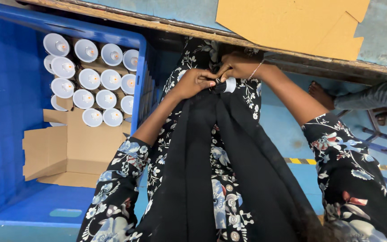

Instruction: The person assembles small electrical components by inserting metal clips into white plastic housings and securing them with a screwdriver. They repeatedly pick up clips and housings, align the parts, and tighten the screws to complete the assembly.

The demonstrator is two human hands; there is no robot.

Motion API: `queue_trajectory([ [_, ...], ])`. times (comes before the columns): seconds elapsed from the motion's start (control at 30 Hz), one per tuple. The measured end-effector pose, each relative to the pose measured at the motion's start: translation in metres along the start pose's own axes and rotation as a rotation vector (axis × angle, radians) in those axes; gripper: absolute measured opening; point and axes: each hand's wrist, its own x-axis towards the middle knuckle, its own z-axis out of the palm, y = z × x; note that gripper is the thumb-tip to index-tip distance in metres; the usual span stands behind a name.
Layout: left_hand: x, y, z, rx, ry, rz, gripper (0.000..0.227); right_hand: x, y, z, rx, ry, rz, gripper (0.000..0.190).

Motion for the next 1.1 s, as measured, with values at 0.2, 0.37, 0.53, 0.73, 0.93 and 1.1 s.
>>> queue_trajectory([
  [0.2,-0.012,0.029,-0.002,0.004,0.054,0.022,0.034,-0.017,0.001,-0.006,0.081,0.017,-0.022,0.03],
  [0.37,-0.071,0.107,0.022,-0.328,0.187,-0.071,0.023,-0.045,-0.02,0.018,0.33,0.231,0.103,0.035],
  [0.53,-0.115,0.19,0.04,-0.441,0.143,-0.039,0.023,-0.053,-0.04,0.032,0.341,0.399,0.202,0.035],
  [0.73,-0.136,0.239,0.044,-0.489,0.104,-0.006,0.024,-0.058,-0.031,0.047,0.321,0.501,0.223,0.033],
  [0.93,-0.149,0.26,0.049,-0.607,0.049,-0.012,0.024,-0.056,-0.03,0.051,0.343,0.517,0.222,0.035],
  [1.1,-0.167,0.271,0.041,-0.299,0.015,0.08,0.026,-0.057,-0.021,0.057,0.345,0.543,0.2,0.032],
])
